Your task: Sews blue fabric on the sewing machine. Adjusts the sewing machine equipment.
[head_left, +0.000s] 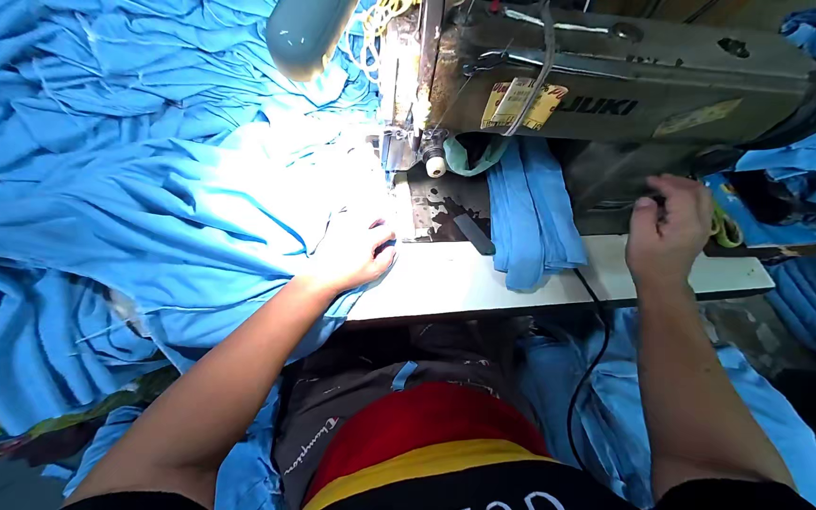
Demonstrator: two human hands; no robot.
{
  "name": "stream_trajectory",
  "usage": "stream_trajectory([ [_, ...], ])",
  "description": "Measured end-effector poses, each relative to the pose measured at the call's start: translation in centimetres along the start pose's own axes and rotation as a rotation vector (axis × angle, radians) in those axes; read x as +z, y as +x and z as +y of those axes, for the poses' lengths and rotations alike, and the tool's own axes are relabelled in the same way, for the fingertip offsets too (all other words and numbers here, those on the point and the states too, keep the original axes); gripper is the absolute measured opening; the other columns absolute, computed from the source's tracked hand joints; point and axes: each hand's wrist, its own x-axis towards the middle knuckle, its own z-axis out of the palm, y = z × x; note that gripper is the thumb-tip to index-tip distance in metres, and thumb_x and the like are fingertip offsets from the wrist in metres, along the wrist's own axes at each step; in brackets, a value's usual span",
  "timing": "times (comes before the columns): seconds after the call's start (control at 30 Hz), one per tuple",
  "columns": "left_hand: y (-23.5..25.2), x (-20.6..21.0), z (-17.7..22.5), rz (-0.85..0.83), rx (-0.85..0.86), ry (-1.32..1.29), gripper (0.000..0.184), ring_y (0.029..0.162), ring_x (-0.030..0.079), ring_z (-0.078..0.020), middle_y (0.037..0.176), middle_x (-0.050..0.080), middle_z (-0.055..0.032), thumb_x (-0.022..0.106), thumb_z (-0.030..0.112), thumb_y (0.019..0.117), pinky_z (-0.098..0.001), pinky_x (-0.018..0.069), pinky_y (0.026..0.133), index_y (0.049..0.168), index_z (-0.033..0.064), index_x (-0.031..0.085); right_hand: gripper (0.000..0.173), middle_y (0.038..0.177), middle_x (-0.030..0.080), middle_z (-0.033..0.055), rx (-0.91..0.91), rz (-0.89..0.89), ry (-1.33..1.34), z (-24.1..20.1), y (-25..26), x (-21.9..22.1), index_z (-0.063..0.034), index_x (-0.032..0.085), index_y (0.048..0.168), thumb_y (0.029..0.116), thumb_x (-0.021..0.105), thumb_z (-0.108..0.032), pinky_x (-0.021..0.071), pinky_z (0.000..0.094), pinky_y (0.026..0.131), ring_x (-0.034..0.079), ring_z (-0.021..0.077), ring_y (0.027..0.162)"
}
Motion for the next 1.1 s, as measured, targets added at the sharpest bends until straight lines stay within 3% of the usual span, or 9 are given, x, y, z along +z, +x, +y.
stream_trajectory([
  [0.1, 0.6, -0.3, -0.5, -0.021, -0.011, 0.0, 0.033, 0.114, 0.062, -0.0416, 0.113, 0.069, -0.0201, 0.053, 0.024, 0.0933, -0.064, 0.0427, 0.095, 0.103, 0.0046, 0.077, 0.047, 0.152, 0.044, 0.0321, -0.008, -0.04, -0.04, 3.1, -1.3, 1.3, 0.0043, 0.055, 0.142, 0.1046, 0.043, -0.023, 0.027, 0.0596, 0.121, 0.035, 0.0497, 0.147],
  [0.27, 1.3, -0.2, -1.6, 0.021, 0.03, -0.006, 0.032, 0.115, 0.062, -0.0415, 0.114, 0.068, -0.0212, 0.054, 0.024, 0.0939, -0.0634, 0.0396, 0.1, 0.1, 0.0026, 0.076, 0.05, 0.159, 0.036, 0.0311, 0.016, 0.01, -0.002, 3.7, -2.4, 3.2, 0.0034, 0.05, 0.147, 0.1036, 0.045, -0.021, 0.022, 0.0584, 0.123, 0.024, 0.0481, 0.153],
  [0.53, 2.7, 0.3, -3.8, 0.057, 0.086, 0.02, 0.032, 0.109, 0.064, -0.0395, 0.11, 0.069, -0.0195, 0.054, 0.027, 0.0953, -0.0579, 0.0467, 0.093, 0.101, 0.0049, 0.076, 0.05, 0.158, 0.035, 0.0334, 0.008, 0.032, -0.073, 3.4, -2.8, 3.3, 0.0027, 0.049, 0.148, 0.104, 0.044, -0.022, 0.0234, 0.0597, 0.122, 0.027, 0.0509, 0.151],
  [0.63, 3.2, 0.1, -4.3, 0.029, 0.09, 0.019, 0.032, 0.112, 0.063, -0.0402, 0.113, 0.068, -0.0205, 0.055, 0.025, 0.0953, -0.0581, 0.0466, 0.096, 0.103, 0.0034, 0.076, 0.05, 0.158, 0.035, 0.0335, 0.017, 0.034, -0.068, 3.4, -2.9, 3.4, 0.0026, 0.049, 0.147, 0.1037, 0.044, -0.022, 0.0244, 0.0599, 0.122, 0.027, 0.051, 0.151],
  [0.83, 4.2, 0.0, -5.2, 0.032, 0.076, 0.049, 0.033, 0.11, 0.066, -0.0387, 0.11, 0.07, -0.0206, 0.055, 0.027, 0.0987, -0.0553, 0.0486, 0.096, 0.098, -0.0001, 0.074, 0.049, 0.157, 0.038, 0.0332, 0.013, 0.044, -0.075, 3.4, -2.8, 3.4, 0.0029, 0.05, 0.146, 0.1034, 0.044, -0.021, 0.0262, 0.0601, 0.121, 0.03, 0.0511, 0.15],
  [0.97, 4.5, 0.2, -5.5, 0.059, 0.037, 0.054, 0.034, 0.101, 0.068, -0.0381, 0.102, 0.071, -0.0201, 0.055, 0.027, 0.0987, -0.054, 0.0521, 0.088, 0.094, -0.0013, 0.072, 0.047, 0.154, 0.042, 0.0331, 0.028, 0.045, -0.059, 3.3, -2.7, 3.3, 0.0028, 0.053, 0.143, 0.1032, 0.045, -0.02, 0.0264, 0.0576, 0.122, 0.032, 0.0497, 0.149],
  [1.03, 4.7, 0.3, -5.5, 0.088, 0.041, 0.055, 0.032, 0.1, 0.068, -0.0376, 0.1, 0.071, -0.0197, 0.056, 0.025, 0.0978, -0.0525, 0.0521, 0.088, 0.093, -0.0015, 0.072, 0.043, 0.149, 0.048, 0.0322, 0.054, 0.007, -0.087, 3.1, -2.8, 3.1, 0.0026, 0.058, 0.138, 0.1027, 0.046, -0.018, 0.0319, 0.0591, 0.118, 0.041, 0.0498, 0.144],
  [1.1, 4.5, 0.4, -5.4, 0.08, 0.006, 0.052, 0.033, 0.104, 0.068, -0.0371, 0.104, 0.072, -0.0195, 0.056, 0.027, 0.0993, -0.0529, 0.0494, 0.094, 0.097, -0.0005, 0.074, 0.039, 0.138, 0.056, 0.0349, 0.096, -0.149, -0.123, 2.6, -2.7, 2.6, 0.0057, 0.063, 0.132, 0.1017, 0.046, -0.011, 0.0408, 0.0688, 0.104, 0.053, 0.0547, 0.129],
])
